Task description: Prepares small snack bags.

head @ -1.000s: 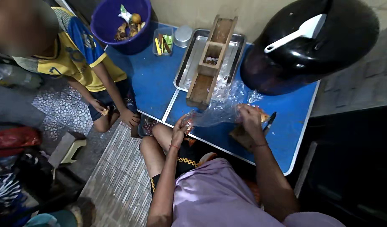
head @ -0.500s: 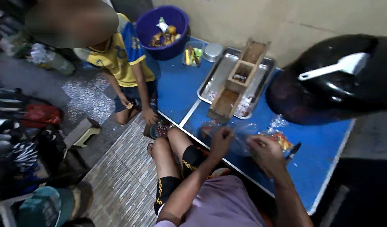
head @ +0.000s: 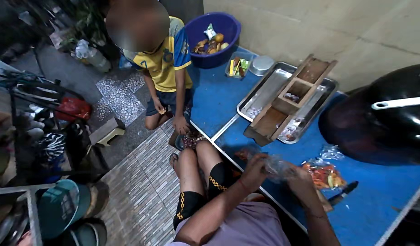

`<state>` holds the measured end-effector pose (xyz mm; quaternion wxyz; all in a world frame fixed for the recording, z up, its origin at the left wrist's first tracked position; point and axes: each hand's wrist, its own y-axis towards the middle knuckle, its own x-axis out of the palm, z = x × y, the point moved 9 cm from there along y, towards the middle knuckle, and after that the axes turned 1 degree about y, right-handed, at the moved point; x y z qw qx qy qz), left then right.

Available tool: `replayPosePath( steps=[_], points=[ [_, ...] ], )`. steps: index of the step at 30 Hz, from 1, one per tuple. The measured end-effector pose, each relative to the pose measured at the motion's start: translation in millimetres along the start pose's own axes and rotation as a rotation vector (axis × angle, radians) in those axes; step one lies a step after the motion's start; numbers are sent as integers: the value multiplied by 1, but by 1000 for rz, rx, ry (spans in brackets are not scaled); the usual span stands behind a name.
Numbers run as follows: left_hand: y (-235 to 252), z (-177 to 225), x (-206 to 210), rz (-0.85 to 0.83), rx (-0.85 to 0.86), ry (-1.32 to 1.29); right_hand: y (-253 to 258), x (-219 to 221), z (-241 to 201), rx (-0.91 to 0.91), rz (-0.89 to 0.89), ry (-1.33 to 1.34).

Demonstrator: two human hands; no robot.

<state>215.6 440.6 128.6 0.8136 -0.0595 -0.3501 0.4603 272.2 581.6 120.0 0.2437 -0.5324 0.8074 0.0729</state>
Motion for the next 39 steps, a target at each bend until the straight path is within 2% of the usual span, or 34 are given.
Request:
replayPosePath(
  steps=[2,4,7,10,12,13,17,19,21,23,26,28,30,32,34,37,39],
  points=[
    [3,2,-9,2,52,18,1,8,3,82,3,108],
    [10,-3,-21,-9,88,95,3,13,17,216,19,431],
    [11,-6,-33,-71,84,380,7,24,36,446,26,928],
    [9,-6,-35,-79,-22,678,4,34,33,478,-2,1077],
    [12,-6,-42,11,-46,761,-3,38,26,463,17,1013],
    [14,-6,-47,71,-60,723,-6,40,25,456,21,956],
    [17,-17,-61,234,-145,269,-11,40,35,356,-35,574],
    [16,-21,-57,221,-150,95,-13,38,36,343,-80,292],
    [15,-21,-52,194,-121,-9,-15,40,33,372,-95,204],
    [13,-22,-53,198,-116,-52,-16,42,32,424,-69,294],
    [16,-23,-61,220,-108,87,-13,46,39,528,-68,710],
    [18,-24,-60,104,-130,237,-6,50,45,564,-83,962],
    [18,-27,-53,-6,-147,380,-1,53,45,592,-63,1080],
    [18,-24,-47,-13,-153,493,1,56,38,602,-26,1020],
    [19,-23,-54,91,-172,502,1,54,30,571,13,875],
    [24,-28,-66,225,-173,240,3,44,32,492,16,555],
    [32,-35,-70,227,-160,75,2,45,35,476,-103,394]
  ],
)
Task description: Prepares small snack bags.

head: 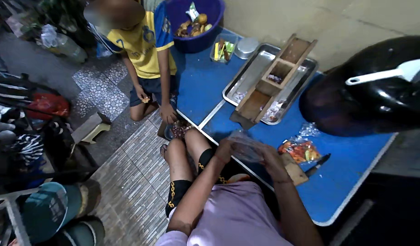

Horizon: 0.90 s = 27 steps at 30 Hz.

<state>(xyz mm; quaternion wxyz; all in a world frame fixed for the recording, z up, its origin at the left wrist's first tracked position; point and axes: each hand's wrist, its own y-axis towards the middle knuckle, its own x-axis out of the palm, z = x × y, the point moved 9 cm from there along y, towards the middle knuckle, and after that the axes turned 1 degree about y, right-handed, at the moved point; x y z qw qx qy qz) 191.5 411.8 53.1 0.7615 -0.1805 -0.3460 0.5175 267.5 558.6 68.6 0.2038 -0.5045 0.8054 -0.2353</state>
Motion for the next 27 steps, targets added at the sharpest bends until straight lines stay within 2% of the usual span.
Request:
replayPosePath(
  steps=[2,5,8,12,15,17,20,23,25,27],
  points=[
    [-2,0,4,-4,16,-64,-3,4,3,38,-92,-17],
    [-1,-5,6,10,38,-63,2,1,9,117,-79,311],
    [1,-9,14,-114,56,90,17,-8,11,169,1,642],
    [-5,-12,31,-301,12,296,29,-10,10,155,18,715],
    [0,-6,21,-181,30,253,34,-10,17,127,27,569],
    [8,-6,11,-113,47,196,25,-15,12,62,83,348],
    [19,-13,2,-58,52,128,-3,-30,-17,-146,263,-96],
    [24,-18,2,-62,60,100,-36,-27,-55,-472,382,-339],
    [26,-21,6,-66,57,86,-41,-9,-64,-597,301,-445],
    [24,-21,8,-81,46,103,-25,13,-57,-539,141,-505]
  ],
)
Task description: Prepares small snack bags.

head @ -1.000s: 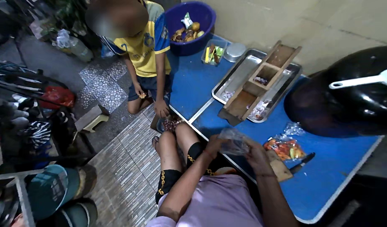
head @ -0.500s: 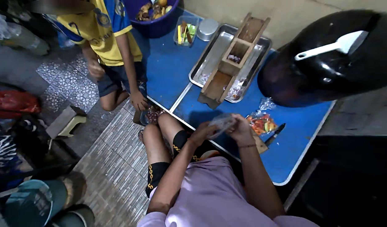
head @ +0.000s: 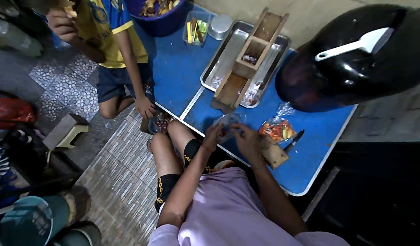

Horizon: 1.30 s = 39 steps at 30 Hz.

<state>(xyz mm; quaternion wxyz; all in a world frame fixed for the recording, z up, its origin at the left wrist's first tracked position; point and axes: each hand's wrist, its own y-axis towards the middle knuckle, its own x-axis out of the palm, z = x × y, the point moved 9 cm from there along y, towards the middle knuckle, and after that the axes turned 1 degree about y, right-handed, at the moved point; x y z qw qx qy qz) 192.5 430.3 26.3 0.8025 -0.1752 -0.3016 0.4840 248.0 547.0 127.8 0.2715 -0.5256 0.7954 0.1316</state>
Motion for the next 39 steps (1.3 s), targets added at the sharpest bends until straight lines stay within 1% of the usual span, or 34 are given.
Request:
replayPosePath(
  steps=[1,3,5,9,12,14,17,21,26,28,30,32,35,39],
  points=[
    [-2,2,0,0,4,24,7,13,8,37,-69,-47],
    [-2,3,-7,50,35,97,17,31,25,129,-169,-211],
    [1,3,-21,128,74,265,22,41,38,211,-240,-368],
    [5,10,-36,320,66,662,22,52,49,271,-286,-484],
    [9,6,-38,348,127,799,24,54,48,232,-253,-472],
    [12,12,-36,352,141,832,28,53,45,178,-210,-431],
    [12,17,-34,332,164,840,30,54,38,132,-191,-413],
    [13,19,-39,335,146,791,32,64,44,152,-273,-481],
    [15,15,-44,280,147,744,32,71,46,91,-337,-481],
    [13,14,-46,295,152,727,32,70,44,77,-339,-475],
    [7,16,-49,377,193,747,31,69,42,86,-321,-481],
    [0,18,-49,417,237,765,30,66,38,140,-288,-487],
    [-4,23,-47,397,262,759,28,69,38,198,-298,-499],
    [-10,30,-42,397,353,772,27,71,46,188,-308,-511]
  ],
)
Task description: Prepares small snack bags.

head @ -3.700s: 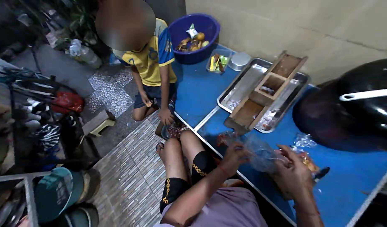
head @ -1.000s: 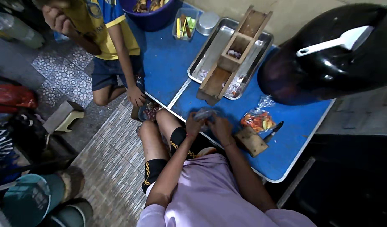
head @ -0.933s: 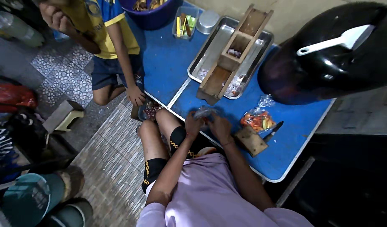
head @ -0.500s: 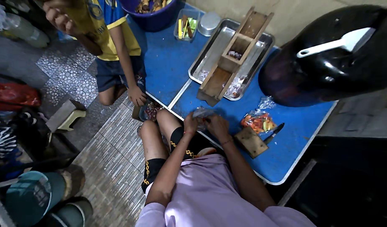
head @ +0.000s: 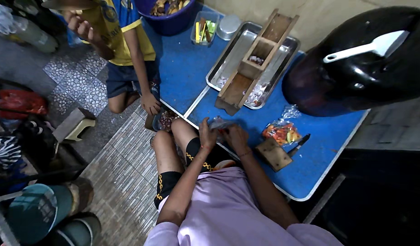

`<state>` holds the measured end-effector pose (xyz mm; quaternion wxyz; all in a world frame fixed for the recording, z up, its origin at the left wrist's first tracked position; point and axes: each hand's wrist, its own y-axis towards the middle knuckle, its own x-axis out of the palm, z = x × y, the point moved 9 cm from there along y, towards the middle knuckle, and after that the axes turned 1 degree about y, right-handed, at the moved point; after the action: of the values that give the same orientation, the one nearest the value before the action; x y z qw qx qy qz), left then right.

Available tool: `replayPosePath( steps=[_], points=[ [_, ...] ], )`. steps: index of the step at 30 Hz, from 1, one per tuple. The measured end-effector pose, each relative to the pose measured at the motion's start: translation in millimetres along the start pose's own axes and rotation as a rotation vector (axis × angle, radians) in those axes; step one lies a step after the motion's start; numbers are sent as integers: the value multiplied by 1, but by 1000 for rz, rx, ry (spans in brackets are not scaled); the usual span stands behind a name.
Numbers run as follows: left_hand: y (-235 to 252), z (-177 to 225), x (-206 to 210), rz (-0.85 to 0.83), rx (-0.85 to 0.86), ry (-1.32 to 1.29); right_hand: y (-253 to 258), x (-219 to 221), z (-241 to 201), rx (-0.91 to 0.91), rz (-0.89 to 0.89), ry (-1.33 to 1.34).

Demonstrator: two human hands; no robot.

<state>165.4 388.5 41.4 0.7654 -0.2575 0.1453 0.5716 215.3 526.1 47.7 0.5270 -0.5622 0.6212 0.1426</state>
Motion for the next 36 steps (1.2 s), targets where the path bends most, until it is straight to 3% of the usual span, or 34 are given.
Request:
replayPosePath(
  steps=[5,11,15,24,32,36],
  points=[
    [-19,39,-13,193,315,78,-4,-12,-2,10,12,27],
    [-18,56,7,39,541,166,-28,-51,-6,-6,59,89],
    [-16,65,18,-46,566,227,-35,-69,-1,-73,153,149],
    [-16,94,12,-28,672,343,-35,-88,2,-260,257,347],
    [-19,102,-2,-8,467,269,-48,-95,-11,-274,539,356],
    [-16,100,-5,38,483,223,-48,-92,-17,-258,541,365]
  ],
)
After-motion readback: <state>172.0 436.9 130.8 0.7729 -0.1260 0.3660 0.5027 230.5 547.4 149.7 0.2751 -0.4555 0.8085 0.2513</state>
